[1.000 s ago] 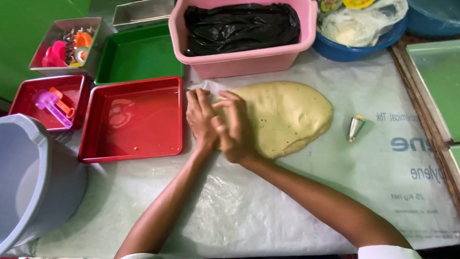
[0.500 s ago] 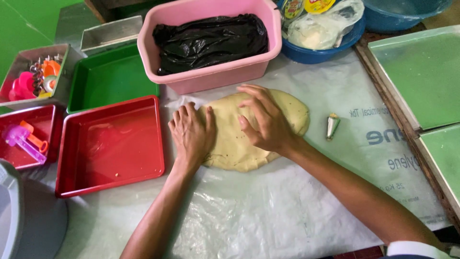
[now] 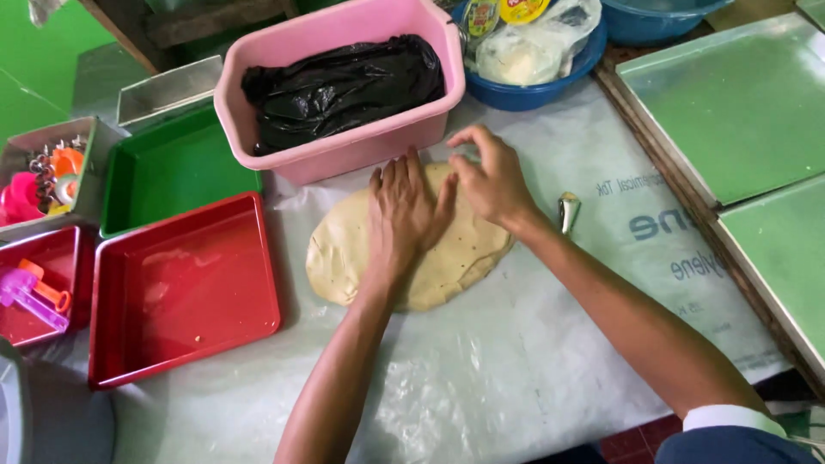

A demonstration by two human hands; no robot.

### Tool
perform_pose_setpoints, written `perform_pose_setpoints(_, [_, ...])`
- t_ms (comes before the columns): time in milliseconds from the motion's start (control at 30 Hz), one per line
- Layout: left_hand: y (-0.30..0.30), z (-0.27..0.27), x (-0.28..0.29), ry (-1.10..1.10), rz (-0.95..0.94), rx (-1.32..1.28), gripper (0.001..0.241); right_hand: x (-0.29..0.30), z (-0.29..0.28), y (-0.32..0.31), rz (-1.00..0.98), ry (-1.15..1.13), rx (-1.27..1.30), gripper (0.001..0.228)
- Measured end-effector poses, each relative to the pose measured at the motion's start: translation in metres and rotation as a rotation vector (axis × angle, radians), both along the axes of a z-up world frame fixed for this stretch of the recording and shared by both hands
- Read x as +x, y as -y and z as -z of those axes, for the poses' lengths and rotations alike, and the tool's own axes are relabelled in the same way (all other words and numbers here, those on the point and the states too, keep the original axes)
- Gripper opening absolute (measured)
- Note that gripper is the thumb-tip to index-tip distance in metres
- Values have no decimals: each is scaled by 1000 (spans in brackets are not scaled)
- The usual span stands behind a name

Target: Manually kneading a large piece of dough on a preparation table.

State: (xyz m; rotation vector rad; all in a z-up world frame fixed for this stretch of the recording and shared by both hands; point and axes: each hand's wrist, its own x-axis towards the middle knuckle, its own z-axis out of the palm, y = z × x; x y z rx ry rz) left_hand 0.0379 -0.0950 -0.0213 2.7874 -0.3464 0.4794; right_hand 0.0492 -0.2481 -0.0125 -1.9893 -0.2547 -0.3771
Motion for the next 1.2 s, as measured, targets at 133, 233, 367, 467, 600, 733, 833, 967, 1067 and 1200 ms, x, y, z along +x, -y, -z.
perform_pose_setpoints(133, [-3, 16, 6, 14, -2, 83, 61, 5, 4, -7, -120, -166, -273, 33])
perform_pose_setpoints(233, [-4, 16, 6, -2, 20, 105, 49, 3, 20, -9, -114, 51, -607, 43])
perform_pose_setpoints(367, [-7, 24, 11, -45, 9, 86, 52, -14, 0, -6, -224, -47, -637, 66])
perform_pose_setpoints(467, [-5, 23, 17, -37, -6, 77, 58, -10, -13, -5, -263, -92, -549, 64])
perform_pose_setpoints(600, [-4, 16, 15, -10, -30, 56, 56, 4, -17, 2, -147, -209, -373, 46])
perform_pose_setpoints(733, [-3, 12, 14, -16, -43, 18, 56, 30, -2, -8, -76, -208, -380, 44])
perform_pose_setpoints(833, [-6, 16, 15, -44, -34, -20, 56, 29, -3, -14, -37, -371, -413, 63])
perform_pose_setpoints(967, [-15, 18, 18, -20, 72, -74, 59, 20, -24, -16, -88, -390, -477, 68])
perform_pose_setpoints(1067, [-34, 27, 25, -139, 188, -318, 71, 17, -26, -18, -102, -364, -509, 67])
perform_pose_setpoints(1200, [-67, 2, 17, -32, 21, -282, 53, 24, -22, -19, -62, -363, -579, 60])
